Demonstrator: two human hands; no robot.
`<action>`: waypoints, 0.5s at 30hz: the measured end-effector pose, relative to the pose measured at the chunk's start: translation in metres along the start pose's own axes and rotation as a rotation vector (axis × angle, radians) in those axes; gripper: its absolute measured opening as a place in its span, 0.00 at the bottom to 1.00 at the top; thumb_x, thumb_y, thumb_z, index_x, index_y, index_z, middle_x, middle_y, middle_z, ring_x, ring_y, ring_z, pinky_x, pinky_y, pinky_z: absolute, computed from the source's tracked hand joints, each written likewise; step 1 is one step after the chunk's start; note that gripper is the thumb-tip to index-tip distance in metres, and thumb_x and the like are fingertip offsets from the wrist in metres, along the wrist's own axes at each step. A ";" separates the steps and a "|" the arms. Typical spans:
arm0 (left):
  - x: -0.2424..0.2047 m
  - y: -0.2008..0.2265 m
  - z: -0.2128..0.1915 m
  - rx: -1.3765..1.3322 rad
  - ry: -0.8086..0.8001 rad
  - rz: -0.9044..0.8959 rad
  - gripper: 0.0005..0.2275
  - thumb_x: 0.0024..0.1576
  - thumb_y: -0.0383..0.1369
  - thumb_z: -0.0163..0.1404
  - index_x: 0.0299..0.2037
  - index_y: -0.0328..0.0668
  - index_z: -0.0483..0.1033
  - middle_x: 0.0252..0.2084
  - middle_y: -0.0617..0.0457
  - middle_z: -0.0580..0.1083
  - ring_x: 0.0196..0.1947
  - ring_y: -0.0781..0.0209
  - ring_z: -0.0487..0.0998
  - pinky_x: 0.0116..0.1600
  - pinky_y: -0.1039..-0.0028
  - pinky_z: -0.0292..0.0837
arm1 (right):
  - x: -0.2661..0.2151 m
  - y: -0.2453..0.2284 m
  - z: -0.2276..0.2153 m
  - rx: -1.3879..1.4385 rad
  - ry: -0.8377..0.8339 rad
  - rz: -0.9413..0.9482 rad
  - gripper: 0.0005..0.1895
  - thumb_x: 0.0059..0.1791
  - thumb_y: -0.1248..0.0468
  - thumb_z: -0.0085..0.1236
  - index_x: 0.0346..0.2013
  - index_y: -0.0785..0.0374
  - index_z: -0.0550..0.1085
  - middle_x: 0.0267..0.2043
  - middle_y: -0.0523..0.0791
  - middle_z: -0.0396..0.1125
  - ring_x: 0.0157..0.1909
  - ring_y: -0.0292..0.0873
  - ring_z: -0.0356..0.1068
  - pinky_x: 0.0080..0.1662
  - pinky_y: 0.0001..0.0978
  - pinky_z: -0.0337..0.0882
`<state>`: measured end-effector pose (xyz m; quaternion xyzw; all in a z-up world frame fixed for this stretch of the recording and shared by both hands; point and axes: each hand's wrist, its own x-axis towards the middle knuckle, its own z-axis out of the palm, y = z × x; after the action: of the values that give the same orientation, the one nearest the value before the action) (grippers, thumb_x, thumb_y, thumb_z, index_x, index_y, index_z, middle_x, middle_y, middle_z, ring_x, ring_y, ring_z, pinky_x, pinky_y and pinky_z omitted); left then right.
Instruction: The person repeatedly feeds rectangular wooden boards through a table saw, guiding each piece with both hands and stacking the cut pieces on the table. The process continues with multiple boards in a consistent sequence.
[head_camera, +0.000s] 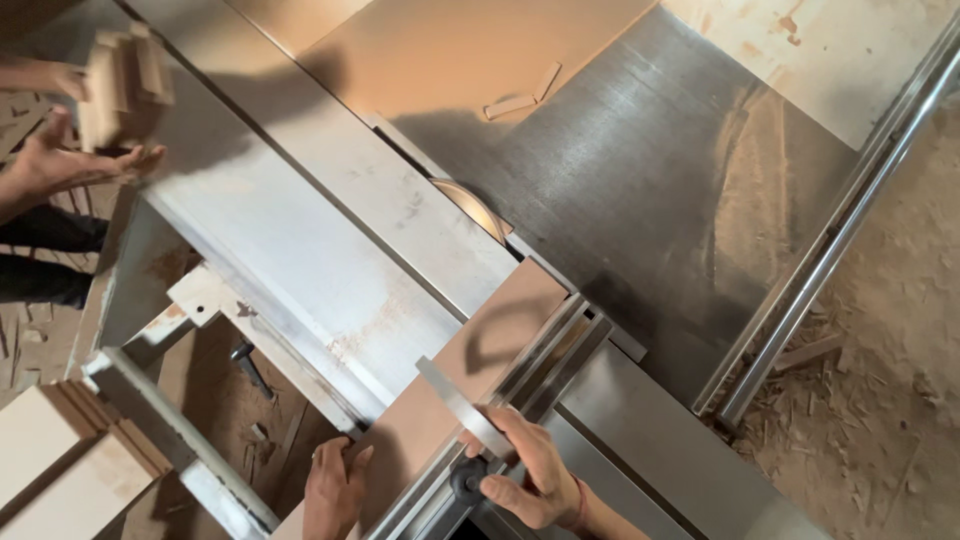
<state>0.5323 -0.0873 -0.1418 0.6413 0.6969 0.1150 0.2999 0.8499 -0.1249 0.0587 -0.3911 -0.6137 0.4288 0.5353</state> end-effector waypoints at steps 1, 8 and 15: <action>0.005 0.005 0.001 -0.010 -0.004 -0.040 0.24 0.54 0.42 0.58 0.54 0.33 0.70 0.49 0.37 0.73 0.47 0.38 0.76 0.49 0.55 0.74 | 0.006 0.007 -0.005 -0.018 -0.017 -0.034 0.35 0.59 0.51 0.51 0.68 0.81 0.59 0.46 0.53 0.69 0.46 0.46 0.70 0.48 0.39 0.73; 0.037 0.014 0.018 -0.101 0.002 -0.108 0.28 0.50 0.43 0.61 0.56 0.34 0.68 0.43 0.39 0.75 0.43 0.45 0.78 0.49 0.60 0.75 | 0.060 0.087 -0.040 -0.404 -0.091 0.194 0.27 0.58 0.50 0.37 0.57 0.68 0.73 0.40 0.52 0.69 0.40 0.46 0.67 0.45 0.40 0.69; 0.047 -0.002 0.042 -0.106 -0.002 -0.133 0.26 0.50 0.43 0.62 0.53 0.35 0.71 0.43 0.38 0.77 0.44 0.44 0.80 0.50 0.60 0.77 | 0.093 0.144 -0.070 -1.073 -0.273 0.442 0.13 0.48 0.58 0.55 0.34 0.68 0.75 0.40 0.57 0.72 0.47 0.55 0.72 0.55 0.46 0.68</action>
<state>0.5542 -0.0514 -0.1894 0.5770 0.7304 0.1311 0.3412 0.9112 0.0174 -0.0434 -0.6668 -0.7119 0.2064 0.0769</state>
